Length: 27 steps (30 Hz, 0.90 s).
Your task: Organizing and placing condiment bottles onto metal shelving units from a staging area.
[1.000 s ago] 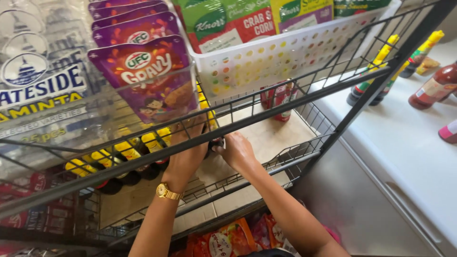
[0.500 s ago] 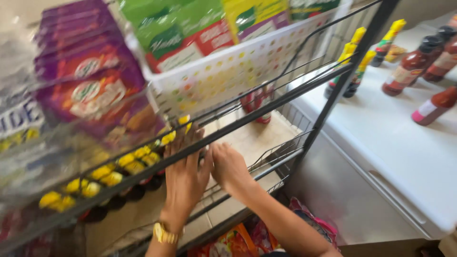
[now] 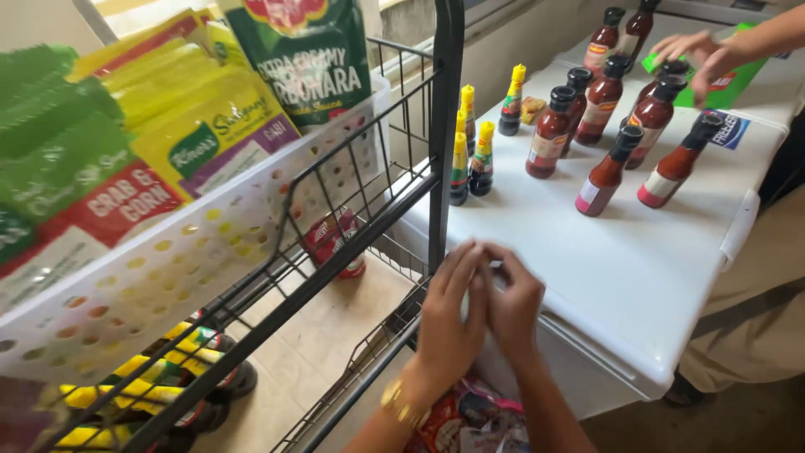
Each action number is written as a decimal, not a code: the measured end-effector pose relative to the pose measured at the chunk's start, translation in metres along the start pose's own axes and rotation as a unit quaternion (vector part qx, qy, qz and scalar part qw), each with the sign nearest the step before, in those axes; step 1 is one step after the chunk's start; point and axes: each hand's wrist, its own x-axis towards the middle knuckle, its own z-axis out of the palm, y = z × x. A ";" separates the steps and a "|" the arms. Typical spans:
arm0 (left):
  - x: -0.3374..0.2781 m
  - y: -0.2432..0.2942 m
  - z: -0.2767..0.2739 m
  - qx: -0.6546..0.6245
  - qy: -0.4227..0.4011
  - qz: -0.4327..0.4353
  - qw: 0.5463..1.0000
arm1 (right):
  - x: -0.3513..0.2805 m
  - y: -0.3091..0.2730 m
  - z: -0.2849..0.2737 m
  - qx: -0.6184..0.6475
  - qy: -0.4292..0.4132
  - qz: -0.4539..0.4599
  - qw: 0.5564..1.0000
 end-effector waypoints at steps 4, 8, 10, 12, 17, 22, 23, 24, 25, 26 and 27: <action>0.033 -0.071 0.095 -0.048 0.034 -0.089 0.994 | 0.070 0.108 0.027 0.062 -0.014 0.115 0.991; 0.065 -0.140 0.150 -0.039 0.115 -0.168 0.978 | 0.106 0.187 0.064 0.051 -0.037 0.070 0.996; 0.082 -0.161 0.157 -0.022 0.195 -0.195 0.961 | 0.115 0.189 0.079 0.038 -0.035 0.110 0.993; 0.093 -0.171 0.155 -0.102 0.182 -0.313 0.927 | 0.118 0.191 0.087 0.042 -0.026 0.117 0.992; 0.100 -0.203 0.164 -0.134 0.184 -0.327 0.917 | 0.126 0.197 0.094 -0.007 -0.017 0.117 0.993; 0.097 -0.204 0.160 -0.147 0.077 -0.402 0.900 | 0.125 0.213 0.098 -0.012 -0.054 0.109 0.993; 0.096 -0.205 0.161 -0.149 0.074 -0.402 0.900 | 0.124 0.215 0.098 -0.014 -0.052 0.109 0.993; 0.094 -0.205 0.161 -0.148 0.078 -0.390 0.905 | 0.122 0.215 0.097 -0.043 -0.040 0.068 0.996; 0.095 -0.205 0.161 -0.147 0.084 -0.377 0.911 | 0.122 0.215 0.098 -0.071 -0.030 0.023 0.997; 0.094 -0.201 0.159 -0.149 0.084 -0.375 0.911 | 0.121 0.226 0.098 -0.072 -0.029 0.021 0.997; 0.093 -0.197 0.156 -0.136 0.068 -0.399 0.904 | 0.120 0.235 0.101 -0.056 -0.018 0.017 0.998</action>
